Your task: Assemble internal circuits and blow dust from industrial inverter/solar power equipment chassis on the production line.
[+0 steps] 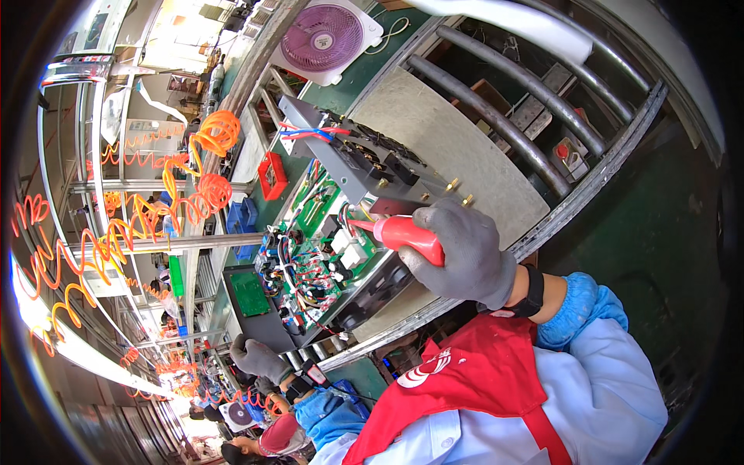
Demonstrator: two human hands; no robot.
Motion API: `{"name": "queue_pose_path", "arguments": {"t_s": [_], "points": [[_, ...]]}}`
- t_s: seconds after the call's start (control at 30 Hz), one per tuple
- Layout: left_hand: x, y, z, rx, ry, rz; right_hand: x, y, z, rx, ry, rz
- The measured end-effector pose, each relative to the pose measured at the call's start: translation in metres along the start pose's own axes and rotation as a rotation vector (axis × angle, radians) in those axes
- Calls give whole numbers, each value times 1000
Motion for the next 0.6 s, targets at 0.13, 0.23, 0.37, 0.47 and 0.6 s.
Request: {"name": "queue_pose_path", "arguments": {"t_s": [0.13,0.23,0.37,0.47,0.6], "points": [[-3,4,0,3,126,14,4,0,2,61,74,12],[-2,3,1,9,51,-59,7,0,0,65,90,21],[4,0,2,14,57,-45,9,-5,-8,32,99,11],[8,-1,4,24,72,-40,10,-8,-10,27,56,-12],[13,5,7,18,134,41,13,-11,0,94,111,-6]]}}
Point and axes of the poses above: each hand's wrist, its own y-axis away from the middle knuckle, its own z-axis out of the back of the hand, x = y × z, the point moved 1 cm from there along -y, towards the middle knuckle, and after that the axes turned 11 degrees about x, right-handed, at the moved point
